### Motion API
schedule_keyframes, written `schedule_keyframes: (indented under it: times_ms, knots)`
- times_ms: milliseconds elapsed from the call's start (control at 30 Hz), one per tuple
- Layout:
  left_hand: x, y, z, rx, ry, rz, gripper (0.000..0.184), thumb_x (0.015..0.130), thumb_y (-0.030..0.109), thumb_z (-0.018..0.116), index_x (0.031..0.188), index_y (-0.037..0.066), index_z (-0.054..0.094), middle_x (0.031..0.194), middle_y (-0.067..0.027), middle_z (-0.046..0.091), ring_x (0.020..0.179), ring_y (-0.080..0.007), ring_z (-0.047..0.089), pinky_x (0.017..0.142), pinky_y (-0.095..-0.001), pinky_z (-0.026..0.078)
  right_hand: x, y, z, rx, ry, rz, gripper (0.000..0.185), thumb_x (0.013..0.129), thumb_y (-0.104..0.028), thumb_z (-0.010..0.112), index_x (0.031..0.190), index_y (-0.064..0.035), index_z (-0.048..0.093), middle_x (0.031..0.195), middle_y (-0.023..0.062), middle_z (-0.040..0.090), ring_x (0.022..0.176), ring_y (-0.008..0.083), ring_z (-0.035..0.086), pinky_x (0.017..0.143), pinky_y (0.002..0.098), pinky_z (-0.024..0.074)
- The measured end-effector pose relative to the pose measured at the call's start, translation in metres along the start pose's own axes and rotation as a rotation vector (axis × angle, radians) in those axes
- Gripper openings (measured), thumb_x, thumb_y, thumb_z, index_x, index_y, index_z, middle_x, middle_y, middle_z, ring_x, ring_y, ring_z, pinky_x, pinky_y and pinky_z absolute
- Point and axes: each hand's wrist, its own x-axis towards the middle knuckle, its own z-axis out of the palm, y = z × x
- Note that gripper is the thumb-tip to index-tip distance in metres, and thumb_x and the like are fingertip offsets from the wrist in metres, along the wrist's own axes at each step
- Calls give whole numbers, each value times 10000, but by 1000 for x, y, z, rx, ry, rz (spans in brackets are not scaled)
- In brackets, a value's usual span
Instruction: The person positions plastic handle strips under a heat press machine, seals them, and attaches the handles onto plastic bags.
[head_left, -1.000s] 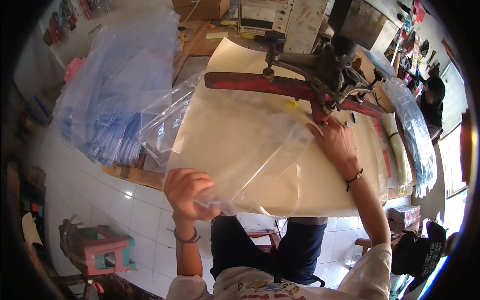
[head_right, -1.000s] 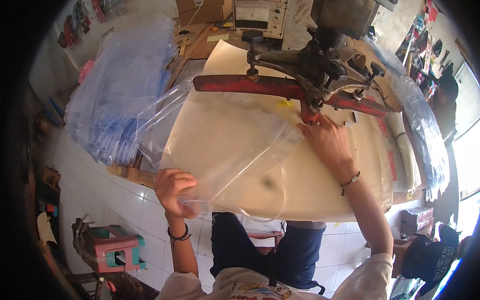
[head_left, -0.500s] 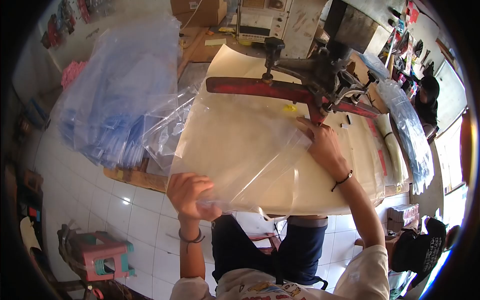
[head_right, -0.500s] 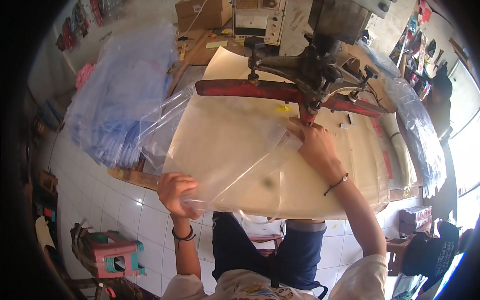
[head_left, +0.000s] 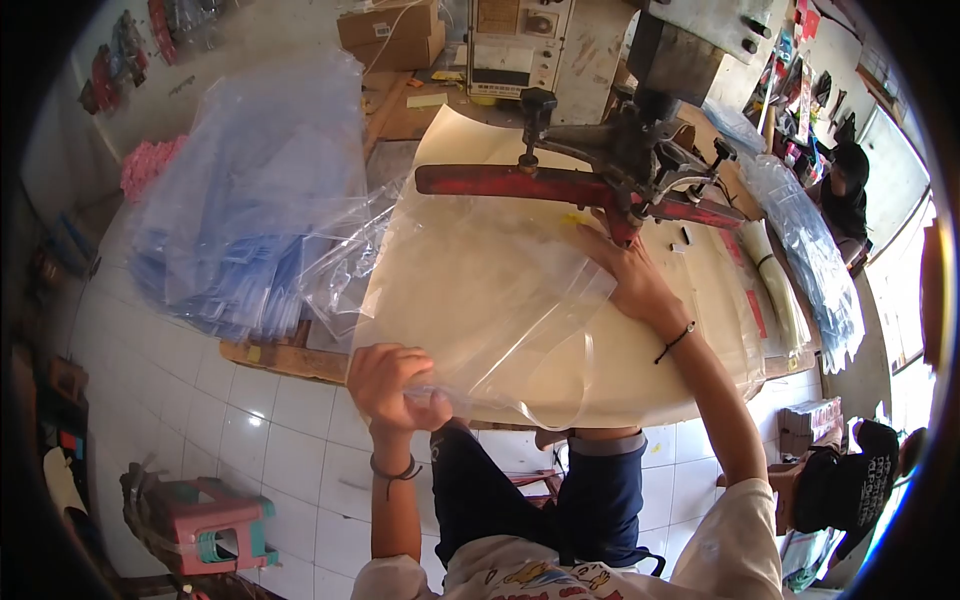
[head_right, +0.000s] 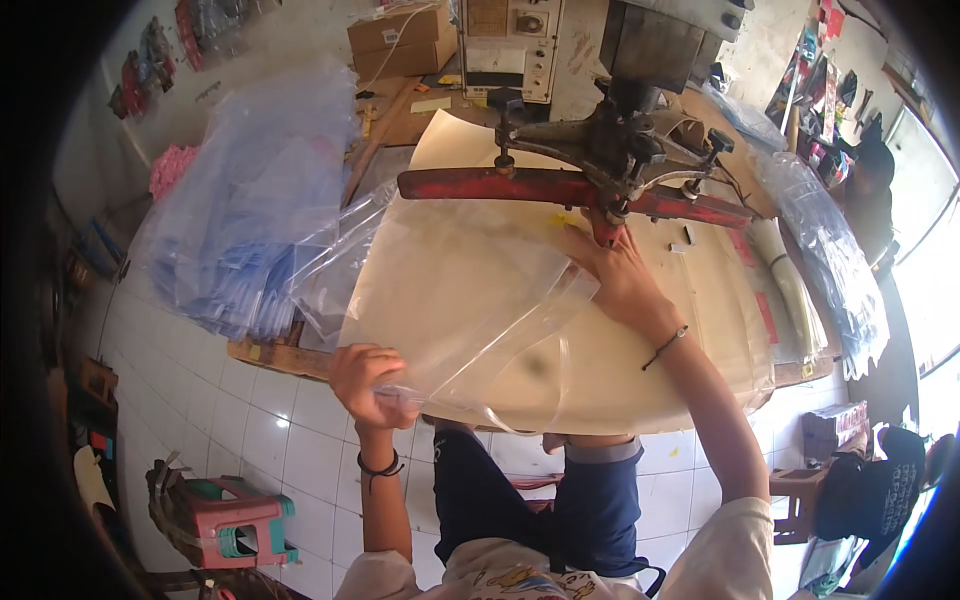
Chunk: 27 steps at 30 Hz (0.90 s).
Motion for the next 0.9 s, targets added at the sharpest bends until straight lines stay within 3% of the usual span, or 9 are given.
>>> schedule_keyframes:
  times_ms: [67,167,267,533,633,733,833,900]
  knots:
    - [0,-1,-1,9,-9,6,266,686,352,650,788,107,639,750,-24,686,666,-229,636,645,-350,460,0,6,4,17,-13,12,600,798,-126,716,1382,-55,596,1555,253,387,1454,436,297,1218,487,212]
    - [-3,0,1,7,-13,-19,534,834,614,614,799,82,640,715,-50,677,662,-252,637,664,-361,461,2,11,2,17,-60,-24,530,886,-136,660,1401,-51,571,1564,244,374,1455,432,296,1222,486,210]
    - [0,-1,0,3,-7,9,261,689,345,649,796,107,644,756,-23,690,673,-231,638,648,-351,459,3,27,17,0,-26,-57,507,946,-149,615,1436,-49,527,1558,236,383,1449,422,308,1219,482,228]
    - [-6,-1,3,27,-15,-9,330,797,409,601,812,81,628,744,-57,680,677,-258,629,668,-366,454,0,38,27,18,46,-99,484,1007,-215,561,1458,-56,493,1508,227,428,1434,404,334,1210,479,251]
    - [-6,-1,2,26,-16,-11,338,807,415,600,811,78,628,746,-60,679,680,-259,628,666,-370,448,0,40,26,-175,6,-168,547,973,-95,610,1491,-36,445,1559,212,372,1444,410,334,1177,459,306]
    - [-2,2,1,27,-21,-17,368,830,442,599,809,75,628,749,-65,680,684,-262,630,670,-374,445,4,35,24,-42,17,-93,454,992,-214,572,1416,-57,534,1524,188,422,1445,391,324,1203,486,259]
    - [-5,1,2,32,-25,-28,397,851,465,594,807,73,629,752,-70,680,691,-266,633,675,-378,443,6,30,27,-22,12,-2,439,981,-212,583,1392,-61,556,1531,144,426,1448,395,316,1201,482,261]
    - [-4,0,2,30,-31,-29,405,858,472,591,808,72,629,752,-73,680,693,-269,633,677,-379,442,6,37,32,-172,37,-101,415,989,-209,575,1386,-92,567,1533,123,430,1452,390,313,1194,477,271]
